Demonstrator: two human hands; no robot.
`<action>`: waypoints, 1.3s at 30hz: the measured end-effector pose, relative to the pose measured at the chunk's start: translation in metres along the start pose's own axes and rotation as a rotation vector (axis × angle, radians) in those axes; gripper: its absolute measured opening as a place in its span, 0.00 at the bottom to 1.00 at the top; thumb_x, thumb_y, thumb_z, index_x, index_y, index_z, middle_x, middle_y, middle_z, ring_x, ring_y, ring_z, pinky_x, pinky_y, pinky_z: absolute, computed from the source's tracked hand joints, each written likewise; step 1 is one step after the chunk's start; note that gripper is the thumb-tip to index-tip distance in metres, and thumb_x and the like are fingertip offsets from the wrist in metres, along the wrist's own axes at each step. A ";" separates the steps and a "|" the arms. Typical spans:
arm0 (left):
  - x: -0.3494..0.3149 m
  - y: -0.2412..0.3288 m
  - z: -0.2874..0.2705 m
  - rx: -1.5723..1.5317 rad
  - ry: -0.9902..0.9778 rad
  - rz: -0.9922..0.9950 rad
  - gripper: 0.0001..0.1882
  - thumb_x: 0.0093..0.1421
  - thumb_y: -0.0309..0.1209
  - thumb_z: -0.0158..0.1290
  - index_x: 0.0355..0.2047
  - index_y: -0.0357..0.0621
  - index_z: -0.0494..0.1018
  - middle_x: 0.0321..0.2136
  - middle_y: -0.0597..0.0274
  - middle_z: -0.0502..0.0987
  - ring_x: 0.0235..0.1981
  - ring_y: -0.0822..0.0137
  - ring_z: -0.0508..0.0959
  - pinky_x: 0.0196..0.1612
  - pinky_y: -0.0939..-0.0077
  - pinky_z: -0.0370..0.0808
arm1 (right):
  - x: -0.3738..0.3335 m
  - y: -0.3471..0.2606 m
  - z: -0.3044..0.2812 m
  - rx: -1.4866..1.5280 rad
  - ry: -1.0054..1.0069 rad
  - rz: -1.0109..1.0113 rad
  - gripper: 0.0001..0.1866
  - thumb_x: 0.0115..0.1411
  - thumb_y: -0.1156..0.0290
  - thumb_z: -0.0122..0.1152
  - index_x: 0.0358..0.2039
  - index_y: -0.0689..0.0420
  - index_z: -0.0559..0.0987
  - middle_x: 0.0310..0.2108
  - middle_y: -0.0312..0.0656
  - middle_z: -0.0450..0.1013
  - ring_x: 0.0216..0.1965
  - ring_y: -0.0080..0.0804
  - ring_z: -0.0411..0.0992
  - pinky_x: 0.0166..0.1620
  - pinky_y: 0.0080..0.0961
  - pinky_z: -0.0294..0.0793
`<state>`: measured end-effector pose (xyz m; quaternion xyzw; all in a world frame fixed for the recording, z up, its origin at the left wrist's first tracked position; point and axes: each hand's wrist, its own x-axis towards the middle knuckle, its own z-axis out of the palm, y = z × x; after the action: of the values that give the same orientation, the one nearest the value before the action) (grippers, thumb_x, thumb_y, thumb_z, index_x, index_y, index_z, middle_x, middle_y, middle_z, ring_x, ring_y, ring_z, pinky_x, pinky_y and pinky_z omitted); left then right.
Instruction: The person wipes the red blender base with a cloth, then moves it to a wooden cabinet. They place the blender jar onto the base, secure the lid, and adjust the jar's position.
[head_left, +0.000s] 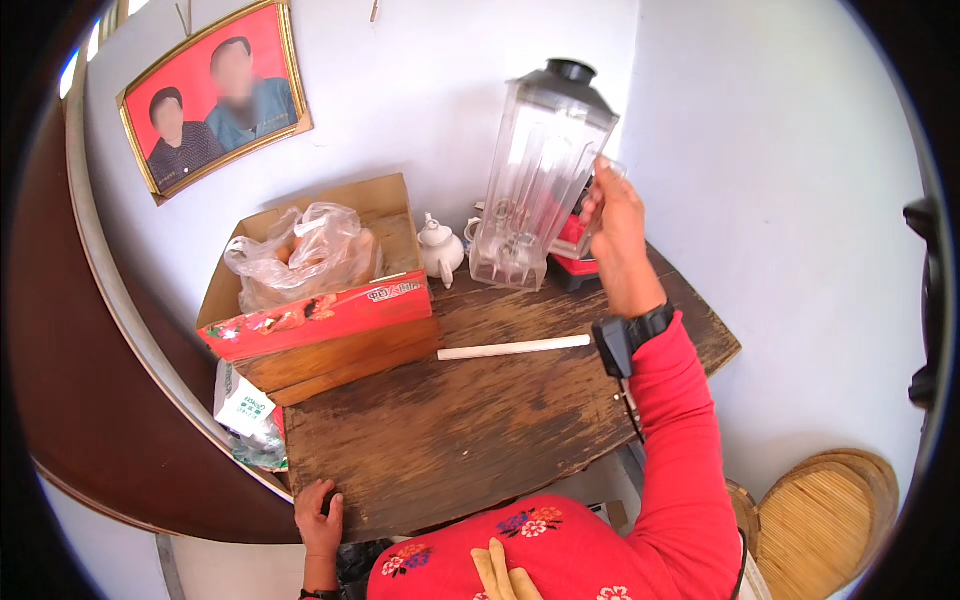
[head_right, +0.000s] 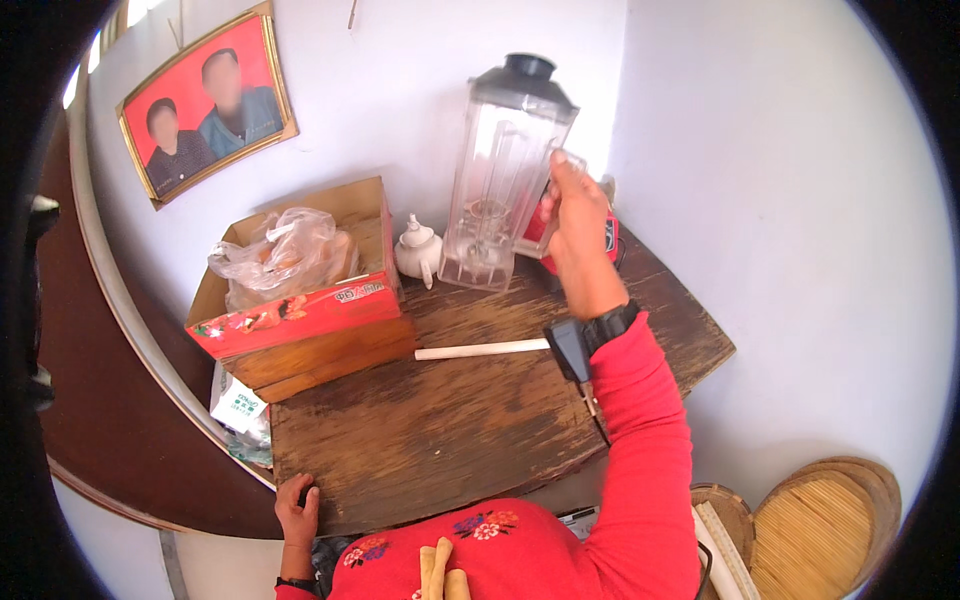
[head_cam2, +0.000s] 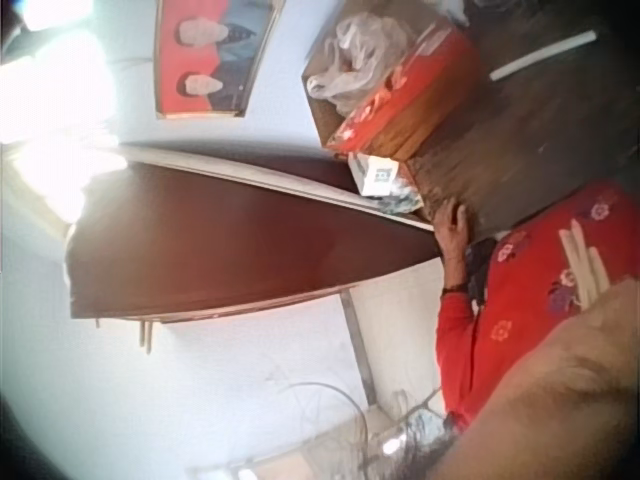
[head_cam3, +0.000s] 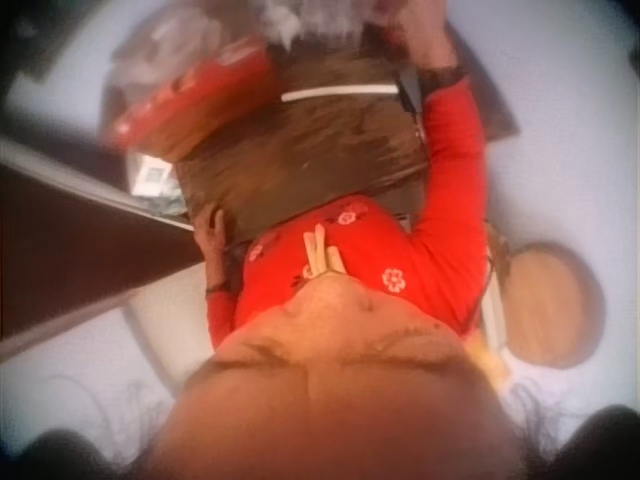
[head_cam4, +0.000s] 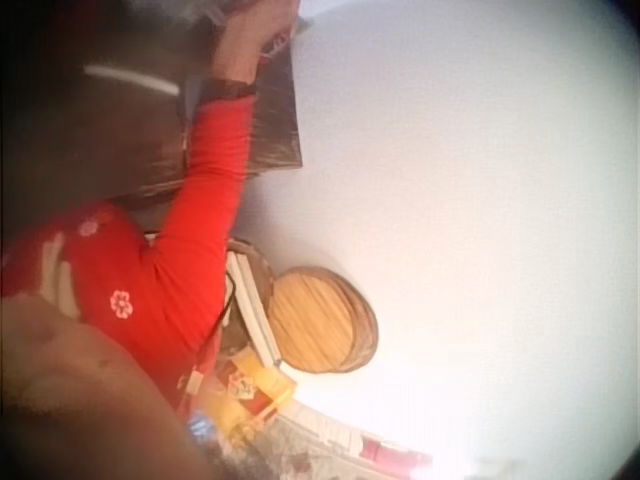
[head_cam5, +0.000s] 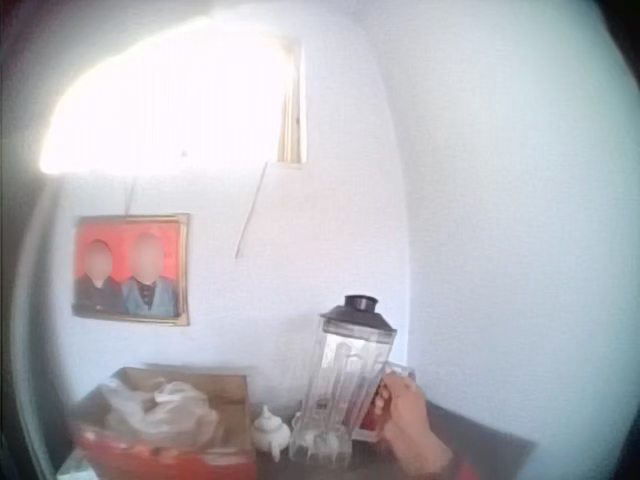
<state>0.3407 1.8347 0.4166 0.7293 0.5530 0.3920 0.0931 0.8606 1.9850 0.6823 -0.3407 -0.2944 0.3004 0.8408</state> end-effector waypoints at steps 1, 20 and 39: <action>0.000 0.000 0.000 0.004 -0.004 -0.015 0.13 0.51 0.28 0.60 0.38 0.41 0.77 0.38 0.53 0.79 0.44 0.50 0.77 0.50 0.60 0.71 | 0.008 -0.013 0.003 0.005 0.010 0.000 0.14 0.57 0.60 0.67 0.25 0.52 0.71 0.17 0.29 0.64 0.15 0.18 0.62 0.17 0.16 0.60; -0.006 0.003 -0.002 0.179 0.162 -0.055 0.14 0.55 0.26 0.56 0.42 0.35 0.74 0.40 0.49 0.77 0.48 0.45 0.73 0.52 0.55 0.69 | 0.144 -0.076 -0.006 -0.117 0.206 -0.366 0.17 0.54 0.60 0.70 0.23 0.55 0.71 0.14 0.29 0.61 0.12 0.18 0.58 0.15 0.18 0.56; -0.007 -0.003 0.005 0.273 0.124 -0.144 0.15 0.58 0.30 0.54 0.44 0.35 0.74 0.43 0.44 0.75 0.49 0.45 0.73 0.53 0.55 0.68 | 0.203 0.006 -0.051 -0.327 0.256 -0.416 0.18 0.55 0.59 0.69 0.20 0.55 0.71 0.14 0.30 0.62 0.12 0.16 0.56 0.16 0.17 0.55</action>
<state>0.3411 1.8316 0.4082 0.6680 0.6566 0.3499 -0.0132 1.0259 2.1120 0.7065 -0.4390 -0.2939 0.0245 0.8487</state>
